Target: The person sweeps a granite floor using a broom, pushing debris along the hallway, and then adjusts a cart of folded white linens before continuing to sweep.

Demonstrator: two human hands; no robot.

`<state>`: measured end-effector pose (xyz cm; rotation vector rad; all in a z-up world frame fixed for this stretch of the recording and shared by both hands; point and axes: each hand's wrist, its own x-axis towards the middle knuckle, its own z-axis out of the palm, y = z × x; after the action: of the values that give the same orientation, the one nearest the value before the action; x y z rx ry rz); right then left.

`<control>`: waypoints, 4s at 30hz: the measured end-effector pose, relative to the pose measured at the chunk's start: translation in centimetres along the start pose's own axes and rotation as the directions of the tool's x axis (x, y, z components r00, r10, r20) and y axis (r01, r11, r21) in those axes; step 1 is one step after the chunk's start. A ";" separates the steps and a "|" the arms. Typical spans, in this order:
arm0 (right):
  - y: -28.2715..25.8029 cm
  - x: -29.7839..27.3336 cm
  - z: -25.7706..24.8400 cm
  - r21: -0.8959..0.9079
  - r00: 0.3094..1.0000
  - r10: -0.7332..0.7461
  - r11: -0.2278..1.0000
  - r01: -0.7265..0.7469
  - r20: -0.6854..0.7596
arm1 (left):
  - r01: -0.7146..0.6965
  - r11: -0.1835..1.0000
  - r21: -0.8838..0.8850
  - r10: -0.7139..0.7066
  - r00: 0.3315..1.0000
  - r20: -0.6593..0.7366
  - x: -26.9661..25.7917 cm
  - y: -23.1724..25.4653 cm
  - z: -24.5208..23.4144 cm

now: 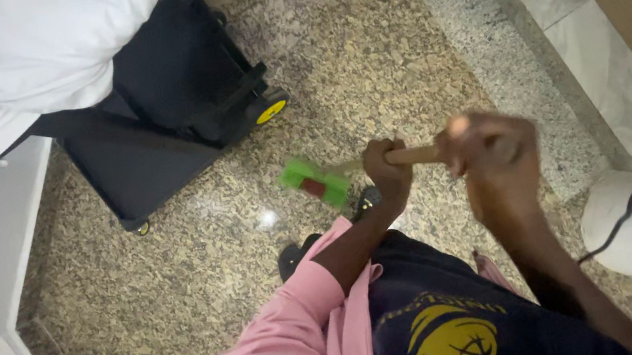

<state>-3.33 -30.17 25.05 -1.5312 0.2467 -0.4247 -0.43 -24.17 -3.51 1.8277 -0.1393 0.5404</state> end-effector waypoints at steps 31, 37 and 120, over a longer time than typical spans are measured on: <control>-1.8 2.1 -13.9 -0.048 0.977 -0.171 0.983 0.178 0.124 | -0.410 0.797 -0.444 0.604 0.510 0.613 1.6 -2.9 15.9; 7.6 1.1 -12.7 -0.028 0.989 -0.145 0.989 0.145 0.029 | -0.401 0.904 0.150 0.090 0.521 0.849 7.5 -9.1 17.3; 28.7 83.8 -46.7 0.249 0.503 0.423 0.892 -0.377 -0.754 | 0.074 0.902 0.425 -0.344 0.718 0.606 34.8 -2.8 52.3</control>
<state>56.26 -107.88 3.90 -1.0753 1.2807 -0.7162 46.67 -65.86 -2.89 2.3145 -0.3243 -0.3191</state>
